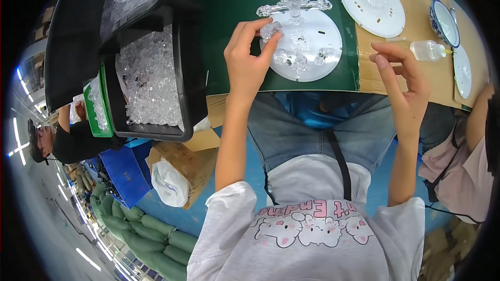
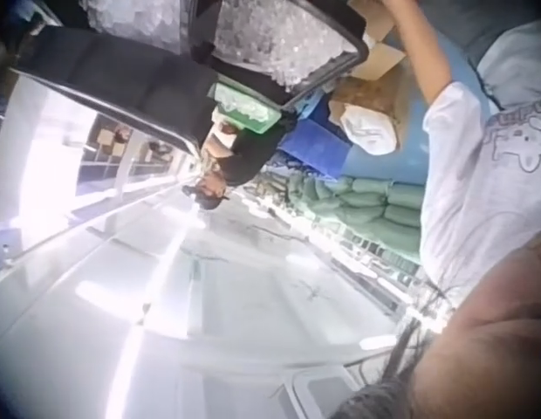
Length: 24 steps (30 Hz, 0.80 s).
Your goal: Assembling decorative light fixtures by gluing clear plastic snowflake-like pieces onto a circular white base.
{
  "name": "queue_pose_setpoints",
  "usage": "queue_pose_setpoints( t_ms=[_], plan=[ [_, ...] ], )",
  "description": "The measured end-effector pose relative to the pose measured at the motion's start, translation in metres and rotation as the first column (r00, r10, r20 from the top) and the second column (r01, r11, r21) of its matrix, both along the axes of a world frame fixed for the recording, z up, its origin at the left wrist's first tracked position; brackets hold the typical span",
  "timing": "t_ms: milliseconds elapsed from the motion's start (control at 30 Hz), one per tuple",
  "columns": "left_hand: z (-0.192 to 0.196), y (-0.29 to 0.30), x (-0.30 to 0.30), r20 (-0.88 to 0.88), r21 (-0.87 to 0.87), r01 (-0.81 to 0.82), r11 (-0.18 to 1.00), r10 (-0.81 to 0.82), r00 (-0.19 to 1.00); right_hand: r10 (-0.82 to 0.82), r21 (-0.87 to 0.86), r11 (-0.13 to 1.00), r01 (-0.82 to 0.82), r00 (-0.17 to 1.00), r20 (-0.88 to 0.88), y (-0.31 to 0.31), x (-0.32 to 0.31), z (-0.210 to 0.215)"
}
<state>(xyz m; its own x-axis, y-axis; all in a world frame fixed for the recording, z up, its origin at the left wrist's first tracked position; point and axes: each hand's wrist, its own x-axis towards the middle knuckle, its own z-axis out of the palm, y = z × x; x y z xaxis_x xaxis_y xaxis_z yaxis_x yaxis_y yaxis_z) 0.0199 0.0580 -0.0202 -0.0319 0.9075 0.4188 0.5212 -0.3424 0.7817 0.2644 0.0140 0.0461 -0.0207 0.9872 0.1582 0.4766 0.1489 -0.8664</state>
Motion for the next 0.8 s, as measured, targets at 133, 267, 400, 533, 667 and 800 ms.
queue_pose_setpoints(
  t_ms=[133,267,400,533,667,800],
  plan=[
    [-0.001,-0.003,-0.003,-0.032,0.025,-0.019,1.0,0.019,0.999,0.009,0.026,1.0,-0.009,1.0,0.001,-0.002,-0.005,0.002],
    [-0.003,-0.001,-0.006,-0.045,0.08,0.012,0.997,-0.008,0.999,0.013,0.061,0.998,-0.015,1.0,0.022,-0.003,-0.005,0.004],
    [-0.004,-0.002,-0.007,-0.011,0.023,0.034,0.999,-0.034,0.999,0.016,0.064,0.998,-0.018,0.999,0.035,-0.001,-0.008,0.006],
    [-0.003,-0.002,-0.009,0.017,0.005,0.053,0.999,-0.053,0.998,0.038,0.076,0.996,-0.041,0.999,0.036,0.0,-0.013,0.01],
    [-0.002,-0.003,-0.006,0.015,-0.013,0.032,0.999,-0.031,0.999,0.021,0.129,0.991,-0.022,1.0,0.007,0.001,-0.013,0.004],
    [-0.006,-0.001,-0.005,-0.003,0.017,0.006,1.0,-0.006,1.0,0.013,0.129,0.991,-0.014,1.0,0.009,0.001,-0.011,0.004]
  ],
)
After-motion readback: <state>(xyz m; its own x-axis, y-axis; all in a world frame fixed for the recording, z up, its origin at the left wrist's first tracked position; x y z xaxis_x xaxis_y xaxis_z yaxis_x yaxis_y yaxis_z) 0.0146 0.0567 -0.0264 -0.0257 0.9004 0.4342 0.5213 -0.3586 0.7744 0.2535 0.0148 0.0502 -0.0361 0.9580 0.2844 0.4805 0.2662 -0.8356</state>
